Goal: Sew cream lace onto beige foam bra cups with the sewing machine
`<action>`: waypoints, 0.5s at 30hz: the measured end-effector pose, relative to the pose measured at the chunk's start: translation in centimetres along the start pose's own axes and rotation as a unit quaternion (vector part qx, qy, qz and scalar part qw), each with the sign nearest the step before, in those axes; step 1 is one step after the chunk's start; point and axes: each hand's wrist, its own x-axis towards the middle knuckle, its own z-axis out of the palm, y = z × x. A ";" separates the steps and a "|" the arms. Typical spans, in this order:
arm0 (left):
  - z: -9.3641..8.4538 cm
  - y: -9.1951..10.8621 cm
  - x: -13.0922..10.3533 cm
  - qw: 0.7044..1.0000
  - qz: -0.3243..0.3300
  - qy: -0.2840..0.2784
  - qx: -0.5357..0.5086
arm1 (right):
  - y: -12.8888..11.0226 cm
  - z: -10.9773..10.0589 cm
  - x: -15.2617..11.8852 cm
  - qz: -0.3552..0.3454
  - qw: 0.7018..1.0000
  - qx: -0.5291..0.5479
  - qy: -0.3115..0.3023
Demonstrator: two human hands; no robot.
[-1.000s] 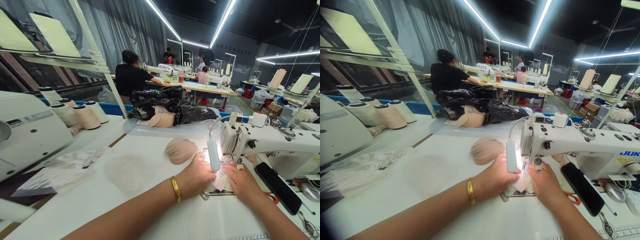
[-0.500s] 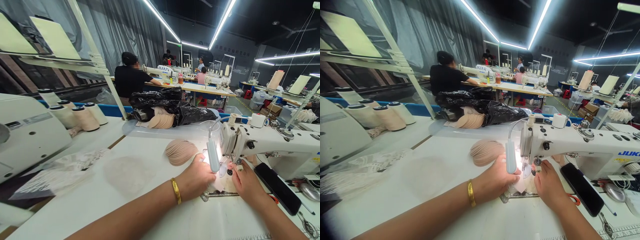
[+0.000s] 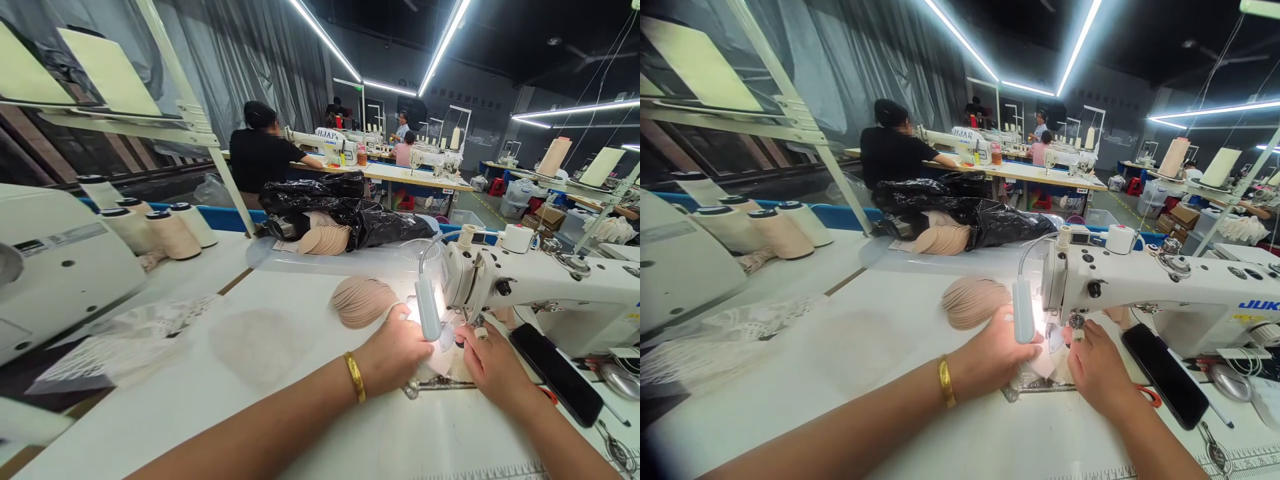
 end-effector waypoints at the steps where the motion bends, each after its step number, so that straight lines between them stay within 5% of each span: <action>1: -0.1 0.2 0.0 1.000 -0.002 -0.006 0.004 | -0.1 -0.2 0.0 -0.008 1.000 0.004 -0.017; 7: 0.0 2.3 -0.9 1.000 0.020 0.008 -0.003 | -1.0 -1.0 -0.1 -0.026 0.984 0.061 -0.165; 15: 0.2 1.5 -0.3 0.999 0.017 -0.025 -0.013 | -0.8 -0.1 -0.2 -0.019 0.988 0.059 -0.139</action>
